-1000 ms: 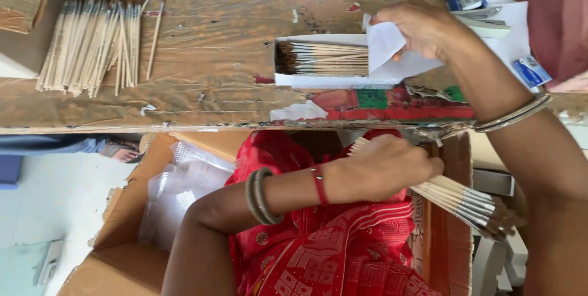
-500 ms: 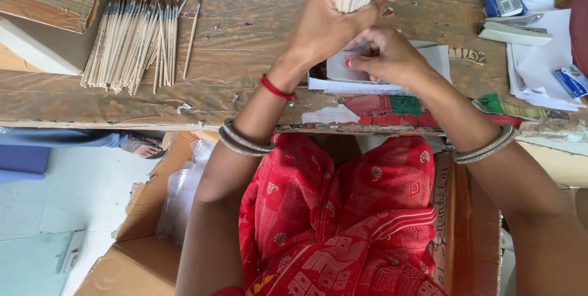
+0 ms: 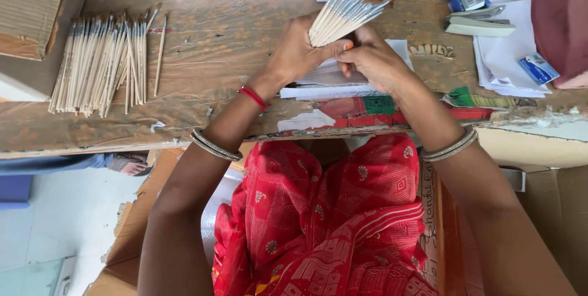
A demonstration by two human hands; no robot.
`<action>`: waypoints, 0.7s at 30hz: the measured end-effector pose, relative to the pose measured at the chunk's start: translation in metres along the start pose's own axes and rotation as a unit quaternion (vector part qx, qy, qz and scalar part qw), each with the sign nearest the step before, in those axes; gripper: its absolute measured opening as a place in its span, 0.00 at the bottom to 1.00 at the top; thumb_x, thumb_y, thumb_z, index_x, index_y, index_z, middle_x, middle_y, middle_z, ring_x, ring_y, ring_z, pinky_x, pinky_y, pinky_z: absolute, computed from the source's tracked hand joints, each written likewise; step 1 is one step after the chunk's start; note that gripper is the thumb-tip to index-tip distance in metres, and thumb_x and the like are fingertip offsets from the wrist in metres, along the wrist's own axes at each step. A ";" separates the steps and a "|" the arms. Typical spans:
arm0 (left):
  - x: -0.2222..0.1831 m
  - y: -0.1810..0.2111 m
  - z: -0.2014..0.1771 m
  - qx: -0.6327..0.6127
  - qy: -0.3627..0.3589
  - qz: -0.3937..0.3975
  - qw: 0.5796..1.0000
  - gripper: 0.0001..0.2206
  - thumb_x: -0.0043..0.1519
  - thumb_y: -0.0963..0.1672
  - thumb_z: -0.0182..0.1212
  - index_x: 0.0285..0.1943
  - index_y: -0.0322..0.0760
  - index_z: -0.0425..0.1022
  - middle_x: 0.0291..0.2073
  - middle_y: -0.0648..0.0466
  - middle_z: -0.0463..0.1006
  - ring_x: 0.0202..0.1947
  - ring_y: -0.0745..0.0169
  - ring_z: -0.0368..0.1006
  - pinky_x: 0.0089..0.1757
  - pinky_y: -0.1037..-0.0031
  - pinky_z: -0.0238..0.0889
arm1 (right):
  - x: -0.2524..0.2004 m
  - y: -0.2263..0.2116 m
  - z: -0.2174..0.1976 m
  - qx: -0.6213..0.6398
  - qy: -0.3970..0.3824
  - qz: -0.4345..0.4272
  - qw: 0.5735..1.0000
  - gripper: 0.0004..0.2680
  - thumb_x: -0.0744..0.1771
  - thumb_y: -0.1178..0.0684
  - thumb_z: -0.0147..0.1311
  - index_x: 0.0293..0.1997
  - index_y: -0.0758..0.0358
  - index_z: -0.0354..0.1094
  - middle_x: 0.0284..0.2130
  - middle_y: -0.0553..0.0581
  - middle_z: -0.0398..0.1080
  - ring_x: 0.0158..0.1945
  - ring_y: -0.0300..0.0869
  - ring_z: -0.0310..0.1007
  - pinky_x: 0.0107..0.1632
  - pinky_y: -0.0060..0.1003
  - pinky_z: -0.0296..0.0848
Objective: The person organizes paintbrushes into bundles and places them into cardboard boxes.
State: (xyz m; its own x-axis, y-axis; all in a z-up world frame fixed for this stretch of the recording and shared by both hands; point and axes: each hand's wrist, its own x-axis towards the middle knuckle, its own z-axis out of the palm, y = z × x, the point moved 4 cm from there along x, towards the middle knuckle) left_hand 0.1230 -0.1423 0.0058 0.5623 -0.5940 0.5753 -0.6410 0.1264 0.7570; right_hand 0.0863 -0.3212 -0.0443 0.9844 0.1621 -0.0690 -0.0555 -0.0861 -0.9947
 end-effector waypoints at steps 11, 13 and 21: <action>0.009 0.033 0.032 0.342 -0.195 -0.142 0.908 0.36 0.47 0.57 0.77 0.58 0.32 0.74 0.30 0.40 0.82 0.37 0.41 0.80 0.42 0.57 0.72 | -0.025 -0.036 -0.060 0.320 0.061 -0.098 0.940 0.27 0.70 0.31 0.39 0.57 0.73 0.67 0.52 0.72 0.75 0.57 0.57 0.77 0.67 0.54 0.72; 0.010 0.018 0.039 0.371 -0.222 -0.165 0.887 0.35 0.50 0.57 0.74 0.59 0.33 0.73 0.31 0.41 0.81 0.37 0.43 0.81 0.42 0.58 0.73 | -0.049 -0.061 -0.050 0.104 0.112 -0.162 0.975 0.27 0.71 0.30 0.36 0.60 0.71 0.67 0.57 0.70 0.73 0.63 0.55 0.73 0.71 0.52 0.67; -0.009 0.027 0.052 0.505 -0.186 -0.095 0.837 0.33 0.55 0.57 0.68 0.58 0.27 0.71 0.50 0.38 0.72 0.50 0.38 0.70 0.47 0.52 0.66 | -0.089 -0.054 0.028 -0.610 0.049 -0.203 0.764 0.35 0.69 0.31 0.49 0.73 0.82 0.46 0.67 0.80 0.53 0.70 0.64 0.53 0.69 0.61 0.49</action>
State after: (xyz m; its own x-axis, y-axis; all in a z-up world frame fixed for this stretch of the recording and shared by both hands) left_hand 0.0736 -0.1751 0.0053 0.6229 -0.7576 0.1952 -0.7791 -0.6233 0.0670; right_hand -0.0034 -0.3035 0.0130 0.8898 0.3508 0.2920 0.3971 -0.9104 -0.1163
